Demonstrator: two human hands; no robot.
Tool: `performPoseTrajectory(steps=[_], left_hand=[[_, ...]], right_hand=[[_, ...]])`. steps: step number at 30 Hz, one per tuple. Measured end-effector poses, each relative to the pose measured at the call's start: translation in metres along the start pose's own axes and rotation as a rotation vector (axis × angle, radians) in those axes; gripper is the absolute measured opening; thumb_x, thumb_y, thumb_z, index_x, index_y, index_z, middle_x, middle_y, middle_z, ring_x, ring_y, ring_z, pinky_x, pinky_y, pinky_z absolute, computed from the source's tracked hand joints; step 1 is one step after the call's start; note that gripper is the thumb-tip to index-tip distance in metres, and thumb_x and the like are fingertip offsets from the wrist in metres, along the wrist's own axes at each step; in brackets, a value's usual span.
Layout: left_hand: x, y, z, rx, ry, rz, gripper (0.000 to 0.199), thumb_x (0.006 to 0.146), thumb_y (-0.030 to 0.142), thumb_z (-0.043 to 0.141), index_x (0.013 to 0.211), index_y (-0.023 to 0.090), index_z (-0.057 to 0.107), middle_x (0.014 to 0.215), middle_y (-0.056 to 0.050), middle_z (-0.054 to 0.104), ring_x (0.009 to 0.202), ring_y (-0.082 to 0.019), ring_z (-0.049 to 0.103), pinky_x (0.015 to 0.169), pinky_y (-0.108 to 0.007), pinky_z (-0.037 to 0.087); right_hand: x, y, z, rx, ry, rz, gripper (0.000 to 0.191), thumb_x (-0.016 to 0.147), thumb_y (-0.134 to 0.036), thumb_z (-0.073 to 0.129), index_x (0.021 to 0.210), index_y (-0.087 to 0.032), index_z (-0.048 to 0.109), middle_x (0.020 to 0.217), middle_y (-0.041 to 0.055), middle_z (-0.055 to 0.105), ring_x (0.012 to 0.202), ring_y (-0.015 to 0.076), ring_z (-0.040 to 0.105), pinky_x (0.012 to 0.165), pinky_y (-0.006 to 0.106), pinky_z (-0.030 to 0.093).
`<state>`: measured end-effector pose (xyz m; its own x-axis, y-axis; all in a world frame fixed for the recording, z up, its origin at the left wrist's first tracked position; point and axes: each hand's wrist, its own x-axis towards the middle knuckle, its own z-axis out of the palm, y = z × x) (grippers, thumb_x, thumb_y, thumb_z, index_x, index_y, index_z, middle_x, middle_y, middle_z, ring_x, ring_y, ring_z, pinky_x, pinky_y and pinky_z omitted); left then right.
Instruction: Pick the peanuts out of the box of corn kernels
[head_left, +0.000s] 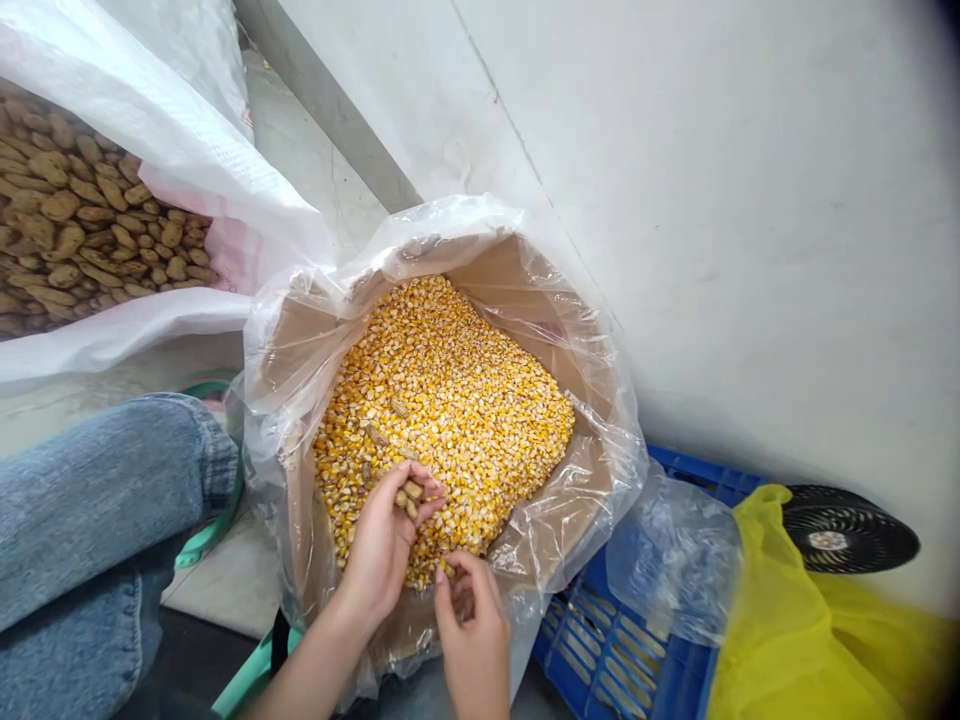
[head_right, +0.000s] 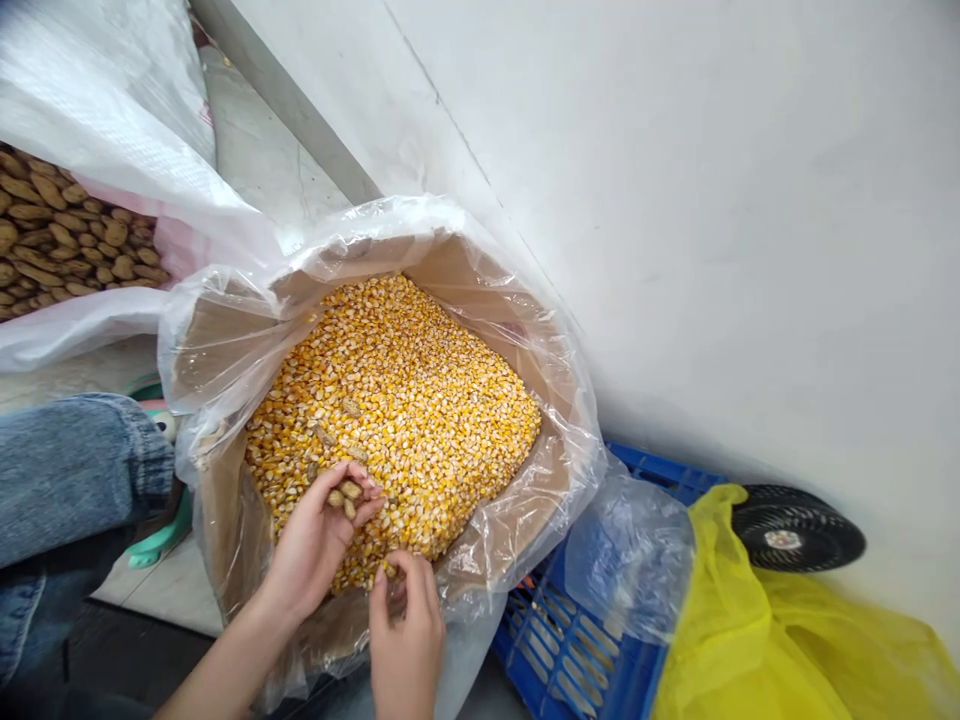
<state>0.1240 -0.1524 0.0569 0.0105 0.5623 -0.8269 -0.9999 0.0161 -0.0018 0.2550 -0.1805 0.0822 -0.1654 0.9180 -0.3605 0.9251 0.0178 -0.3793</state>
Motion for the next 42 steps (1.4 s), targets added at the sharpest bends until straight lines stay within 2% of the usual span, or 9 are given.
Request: performPoseTrajectory(steps=[5,9,12,14,17,19,29,35,42], left_hand=[[-0.011,-0.022,0.007,0.136,-0.071,-0.087,0.021,0.074,0.033,0.049,0.070,0.014,0.056,0.074,-0.003,0.054,0.074,-0.013,0.052,0.066,-0.025,0.045],[-0.013,-0.024,0.008,0.107,-0.096,-0.151,0.022,0.073,0.035,0.050,0.069,0.014,0.055,0.070,-0.003,0.052,0.067,-0.012,0.052,0.055,-0.022,0.044],[-0.010,-0.010,0.005,0.012,-0.069,-0.137,0.018,0.075,0.032,0.049,0.068,0.015,0.053,0.067,-0.001,0.052,0.062,-0.010,0.051,0.048,-0.019,0.042],[-0.008,0.006,0.004,-0.070,-0.054,-0.095,0.015,0.075,0.027,0.048,0.066,0.015,0.051,0.064,0.001,0.051,0.058,-0.008,0.050,0.046,-0.017,0.042],[-0.009,0.030,0.002,-0.176,-0.017,0.015,0.013,0.075,0.022,0.048,0.063,0.016,0.049,0.061,0.002,0.051,0.057,-0.007,0.050,0.050,-0.018,0.045],[-0.010,0.040,0.001,-0.214,0.020,0.079,0.012,0.074,0.020,0.048,0.063,0.016,0.049,0.061,0.002,0.051,0.057,-0.007,0.051,0.053,-0.019,0.046],[-0.005,0.039,-0.003,-0.234,0.104,0.097,0.012,0.075,0.018,0.044,0.065,0.016,0.051,0.061,0.001,0.053,0.057,-0.008,0.053,0.055,-0.019,0.048],[-0.005,0.041,-0.005,-0.216,0.117,0.102,0.012,0.075,0.019,0.045,0.066,0.015,0.051,0.061,0.001,0.053,0.058,-0.008,0.053,0.055,-0.019,0.047],[0.000,0.029,-0.006,-0.125,0.086,0.117,0.010,0.073,0.023,0.049,0.068,0.015,0.053,0.063,0.001,0.054,0.063,-0.009,0.054,0.063,-0.023,0.048]], right_hand=[[-0.011,-0.014,-0.013,0.241,0.175,0.076,0.024,0.072,-0.034,0.053,0.087,-0.016,0.054,0.069,0.0042,0.058,0.057,0.0124,0.053,0.050,0.021,0.042],[-0.011,-0.012,-0.013,0.338,0.276,0.099,0.023,0.076,-0.032,0.049,0.092,-0.015,0.051,0.076,0.0068,0.059,0.064,0.0141,0.055,0.056,0.024,0.046],[-0.004,-0.008,-0.008,0.326,0.222,0.019,0.016,0.078,-0.026,0.046,0.091,-0.017,0.050,0.077,0.0053,0.058,0.064,0.0126,0.055,0.057,0.023,0.046],[0.003,-0.007,0.000,0.218,0.108,-0.068,0.016,0.078,-0.023,0.046,0.091,-0.019,0.053,0.081,0.0050,0.059,0.069,0.0131,0.056,0.061,0.023,0.046],[0.014,-0.006,0.015,0.017,-0.075,-0.148,0.022,0.078,-0.024,0.046,0.097,-0.020,0.056,0.085,0.0051,0.060,0.075,0.0142,0.056,0.065,0.023,0.045],[0.020,-0.006,0.025,-0.066,-0.110,-0.157,0.025,0.079,-0.025,0.044,0.101,-0.019,0.055,0.085,0.0053,0.061,0.074,0.0141,0.057,0.065,0.024,0.044],[0.028,-0.012,0.035,-0.236,-0.015,-0.203,0.031,0.079,-0.031,0.045,0.109,-0.024,0.054,0.077,0.0046,0.051,0.072,0.0153,0.053,0.065,0.027,0.042],[0.029,-0.007,0.035,-0.166,0.121,-0.169,0.022,0.076,-0.029,0.050,0.093,-0.017,0.058,0.083,0.0066,0.050,0.080,0.0171,0.050,0.072,0.031,0.041],[0.017,-0.026,0.004,0.046,0.160,-0.228,0.017,0.074,-0.022,0.052,0.091,-0.017,0.053,0.087,0.0064,0.055,0.080,0.0154,0.053,0.068,0.027,0.045]])
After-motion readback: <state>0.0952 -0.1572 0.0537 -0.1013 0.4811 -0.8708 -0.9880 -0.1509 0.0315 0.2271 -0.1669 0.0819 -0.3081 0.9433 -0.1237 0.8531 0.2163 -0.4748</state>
